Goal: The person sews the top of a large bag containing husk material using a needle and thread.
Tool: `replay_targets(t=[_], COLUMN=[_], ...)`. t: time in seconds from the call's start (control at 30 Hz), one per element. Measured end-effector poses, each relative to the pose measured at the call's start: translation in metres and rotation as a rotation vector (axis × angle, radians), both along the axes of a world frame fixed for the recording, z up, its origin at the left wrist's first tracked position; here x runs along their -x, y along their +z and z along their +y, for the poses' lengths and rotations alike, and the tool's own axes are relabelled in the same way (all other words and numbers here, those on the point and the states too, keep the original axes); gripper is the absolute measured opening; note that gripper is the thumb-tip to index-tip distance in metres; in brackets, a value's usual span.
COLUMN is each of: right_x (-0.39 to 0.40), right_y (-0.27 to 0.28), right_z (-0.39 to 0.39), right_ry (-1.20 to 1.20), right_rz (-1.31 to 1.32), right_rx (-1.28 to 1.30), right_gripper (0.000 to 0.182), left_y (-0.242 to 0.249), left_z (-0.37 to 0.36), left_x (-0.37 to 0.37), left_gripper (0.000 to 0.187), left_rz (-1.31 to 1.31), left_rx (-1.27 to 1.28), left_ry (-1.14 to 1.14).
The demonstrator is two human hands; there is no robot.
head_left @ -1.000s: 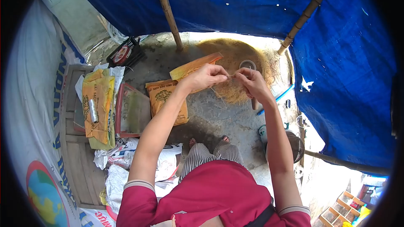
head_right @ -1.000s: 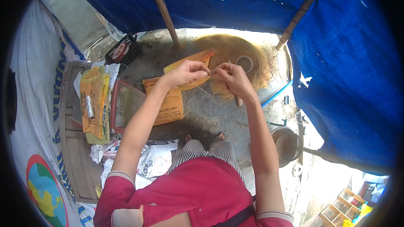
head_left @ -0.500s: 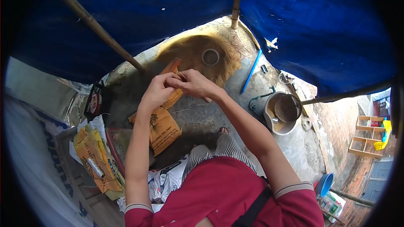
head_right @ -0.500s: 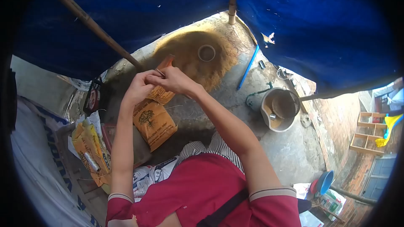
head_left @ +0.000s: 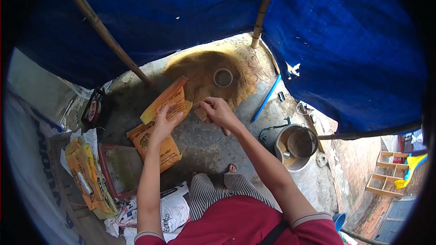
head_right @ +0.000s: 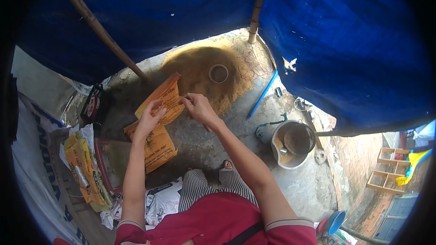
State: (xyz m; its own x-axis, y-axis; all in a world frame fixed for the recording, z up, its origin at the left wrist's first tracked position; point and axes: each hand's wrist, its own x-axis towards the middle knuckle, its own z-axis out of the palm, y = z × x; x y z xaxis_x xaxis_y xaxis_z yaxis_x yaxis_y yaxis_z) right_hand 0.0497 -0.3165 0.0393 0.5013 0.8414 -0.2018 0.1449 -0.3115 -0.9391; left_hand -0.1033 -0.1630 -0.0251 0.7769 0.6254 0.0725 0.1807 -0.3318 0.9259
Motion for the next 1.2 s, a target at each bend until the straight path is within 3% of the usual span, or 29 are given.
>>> replay_targets(t=[0.13, 0.3, 0.37, 0.57, 0.73, 0.93, 1.0, 1.13, 1.2], right_x=[-0.017, -0.009, 0.003, 0.063, 0.088, 0.108, 0.11, 0.098, 0.091], right_y=[-0.044, -0.07, -0.079, -0.07, -0.044, -0.03, -0.028, -0.002, 0.006], right_z=[-0.022, -0.016, -0.009, -0.009, 0.0, -0.006, -0.017, -0.051, -0.073], right_ry=[-0.066, -0.09, -0.089, -0.11, -0.059, -0.014, 0.054, 0.237, 0.299], right_rz=[-0.004, 0.004, 0.019, 0.09, 0.089, 0.034, 0.024, 0.055, 0.038], right_rx=[0.032, 0.028, 0.015, 0.103, 0.1, 0.085, 0.099, 0.22, 0.231], right_gripper=[0.025, 0.027, 0.026, 0.026, 0.026, 0.025, 0.025, 0.026, 0.024], left_y=[-0.072, -0.099, -0.115, -0.072, -0.051, -0.026, -0.019, 0.023, 0.035], left_z=[-0.013, -0.023, -0.026, -0.02, -0.017, -0.026, -0.037, -0.051, -0.062], left_x=[-0.026, -0.043, -0.033, 0.028, 0.058, 0.071, 0.074, 0.095, 0.111], left_gripper=[0.045, 0.04, 0.033, 0.027, 0.023, 0.037, 0.046, 0.048, 0.04], left_rz=[0.117, 0.169, 0.04, 0.18, 0.108, 0.165, 0.035, 0.095, 0.089], left_rx=[0.246, 0.386, 0.464, 0.495, 0.423, 0.389, -0.152, -0.013, 0.162], left_ry=[-0.046, -0.076, -0.053, 0.002, 0.02, -0.054, -0.056, -0.24, -0.279])
